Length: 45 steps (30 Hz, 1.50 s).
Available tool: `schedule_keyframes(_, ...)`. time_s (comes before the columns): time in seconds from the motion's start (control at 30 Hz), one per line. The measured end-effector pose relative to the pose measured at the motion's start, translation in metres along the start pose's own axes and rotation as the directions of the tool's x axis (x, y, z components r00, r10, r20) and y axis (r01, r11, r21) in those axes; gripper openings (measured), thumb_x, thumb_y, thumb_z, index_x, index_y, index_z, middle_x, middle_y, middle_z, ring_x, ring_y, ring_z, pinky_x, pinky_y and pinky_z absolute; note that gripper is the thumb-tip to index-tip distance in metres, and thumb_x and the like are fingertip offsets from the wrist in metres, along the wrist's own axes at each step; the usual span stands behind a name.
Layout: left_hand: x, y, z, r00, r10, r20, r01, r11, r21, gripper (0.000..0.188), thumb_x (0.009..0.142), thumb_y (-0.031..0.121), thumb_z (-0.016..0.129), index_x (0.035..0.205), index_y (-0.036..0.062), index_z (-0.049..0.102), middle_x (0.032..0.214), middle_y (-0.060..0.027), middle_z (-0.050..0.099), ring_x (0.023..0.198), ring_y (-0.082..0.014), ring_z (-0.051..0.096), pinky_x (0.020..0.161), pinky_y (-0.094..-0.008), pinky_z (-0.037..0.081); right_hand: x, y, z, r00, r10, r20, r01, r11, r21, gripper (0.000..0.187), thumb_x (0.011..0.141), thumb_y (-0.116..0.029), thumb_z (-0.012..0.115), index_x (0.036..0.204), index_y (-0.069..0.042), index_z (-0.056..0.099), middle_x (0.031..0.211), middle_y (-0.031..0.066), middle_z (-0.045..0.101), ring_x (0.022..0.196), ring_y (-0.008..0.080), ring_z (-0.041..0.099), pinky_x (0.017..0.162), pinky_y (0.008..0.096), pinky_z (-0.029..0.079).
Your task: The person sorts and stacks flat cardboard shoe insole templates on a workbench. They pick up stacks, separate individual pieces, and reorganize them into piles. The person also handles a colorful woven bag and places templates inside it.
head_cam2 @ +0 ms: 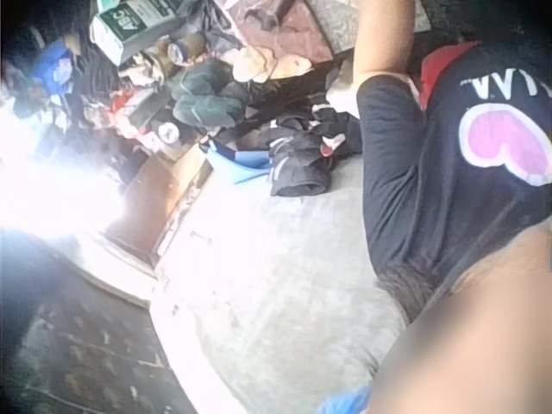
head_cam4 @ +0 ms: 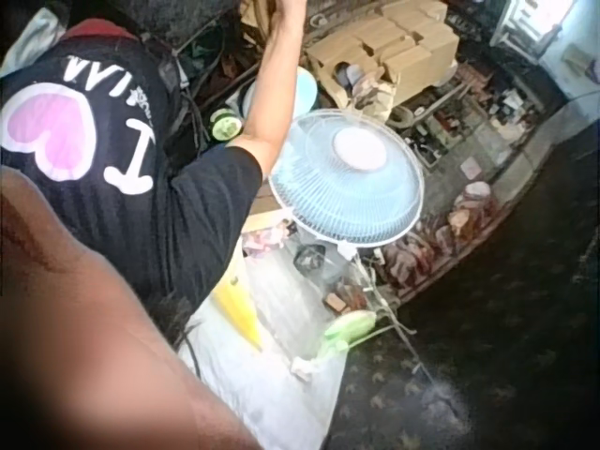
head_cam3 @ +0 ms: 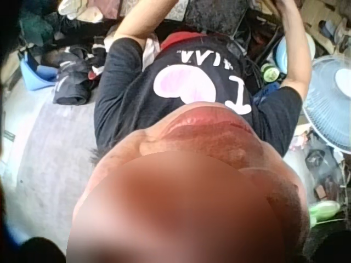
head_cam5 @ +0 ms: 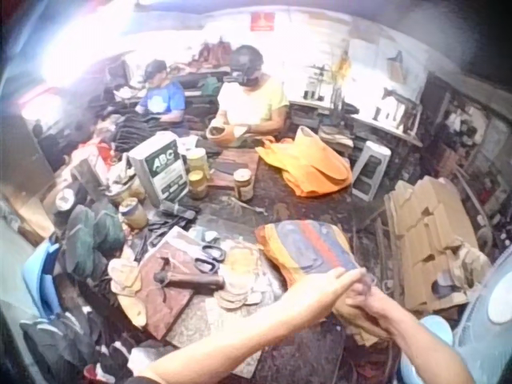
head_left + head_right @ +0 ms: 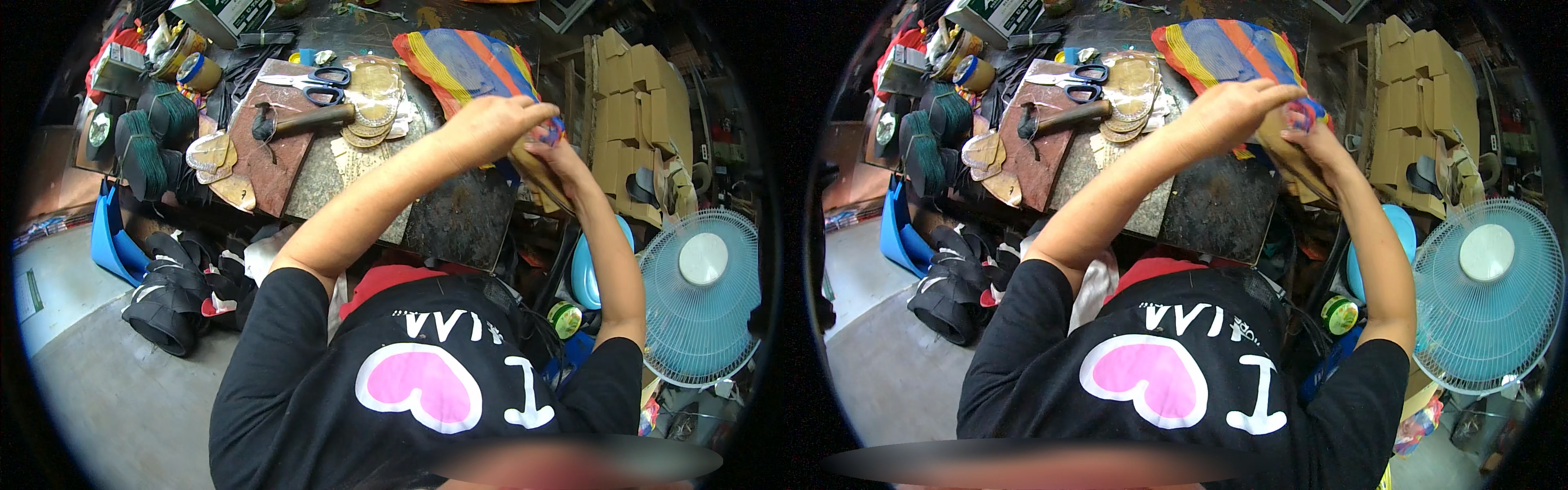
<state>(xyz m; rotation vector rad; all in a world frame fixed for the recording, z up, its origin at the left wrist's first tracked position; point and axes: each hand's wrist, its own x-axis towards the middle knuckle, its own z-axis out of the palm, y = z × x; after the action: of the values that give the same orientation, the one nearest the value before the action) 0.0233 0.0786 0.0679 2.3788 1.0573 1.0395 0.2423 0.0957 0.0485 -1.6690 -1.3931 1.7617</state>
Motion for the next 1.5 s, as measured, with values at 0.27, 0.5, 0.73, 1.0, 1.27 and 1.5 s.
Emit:
schedule_keyframes(0.27, -0.019, 0.019, 0.02, 0.985, 0.042, -0.17, -0.06, 0.993, -0.104, 0.039, 0.076, -0.001, 0.063, 0.113, 0.0097, 0.059, 0.092, -0.0112, 0.064, 0.085, -0.033, 0.067, 0.071, -0.0409, 0.055, 0.092, -0.029, 0.041, 0.849, -0.522, -0.081, 0.444, 0.788, -0.426, 0.041, 0.091, -0.018, 0.066, 0.127, -0.003, 0.055, 0.132, 0.0071, 0.056, 0.123, 0.0177, 0.052, 0.101, 0.0341, 0.043)
schedule_keyframes(0.5, -0.052, 0.013, 0.016, 0.934, -0.163, -0.317, 0.092, 0.969, -0.227, 0.031, 0.078, -0.002, 0.065, 0.108, 0.0073, 0.064, 0.095, -0.0121, 0.065, 0.087, -0.0333, 0.065, 0.075, -0.0412, 0.054, 0.135, -0.019, 0.072, 0.749, -0.657, -0.083, 0.532, 0.672, -0.516, 0.038, 0.096, -0.014, 0.059, 0.132, -0.003, 0.051, 0.134, 0.0081, 0.054, 0.127, 0.0194, 0.049, 0.105, 0.033, 0.04)
schedule_keyframes(0.73, -0.126, -0.041, -0.016, 0.813, -0.491, -0.312, 0.577, 0.749, 0.326, 0.036, 0.077, 0.021, 0.076, 0.11, 0.0118, 0.064, 0.109, -0.0117, 0.06, 0.106, -0.033, 0.053, 0.087, -0.0421, 0.048, 0.071, -0.017, 0.072, 0.825, -0.545, 0.146, 0.416, 0.413, -0.81, 0.043, 0.096, -0.012, 0.054, 0.137, -0.005, 0.049, 0.14, 0.02, 0.048, 0.131, 0.0309, 0.048, 0.108, 0.037, 0.04)
schedule_keyframes(1.0, -0.154, -0.067, -0.026, 0.752, -0.444, -0.487, 0.641, 0.664, 0.384, 0.05, 0.074, 0.026, 0.079, 0.117, 0.0101, 0.058, 0.109, -0.0113, 0.057, 0.102, -0.0318, 0.053, 0.084, -0.0432, 0.045, -0.045, -0.1, 0.093, 0.809, -0.023, 0.587, 0.588, 0.011, -0.809, 0.025, 0.09, -0.027, 0.064, 0.098, -0.004, 0.07, 0.087, 0.0216, 0.068, 0.087, 0.0364, 0.068, 0.076, 0.0457, 0.052)
schedule_keyframes(1.27, -0.171, -0.072, -0.01, 0.67, -0.557, -0.492, 0.737, 0.579, 0.348, 0.049, 0.075, 0.024, 0.078, 0.117, 0.0084, 0.058, 0.118, -0.0104, 0.06, 0.106, -0.0314, 0.053, 0.089, -0.0445, 0.043, 0.123, -0.048, 0.17, 0.875, -0.4, 0.273, 0.463, 0.526, -0.713, 0.051, 0.09, -0.036, 0.064, 0.127, -0.001, 0.058, 0.116, 0.0249, 0.066, 0.109, 0.0379, 0.064, 0.092, 0.041, 0.049)
schedule_keyframes(1.5, -0.178, -0.07, 0.001, 0.756, -0.436, -0.489, 0.632, 0.68, 0.372, 0.063, 0.073, 0.027, 0.079, 0.128, 0.0111, 0.054, 0.121, -0.0082, 0.06, 0.113, -0.0301, 0.051, 0.096, -0.0456, 0.036, 0.178, -0.029, 0.204, 0.907, -0.396, -0.148, 0.409, 0.909, 0.075, 0.06, 0.084, -0.012, 0.076, 0.134, 0.005, 0.047, 0.114, 0.0148, 0.066, 0.1, 0.019, 0.066, 0.086, 0.0299, 0.053)
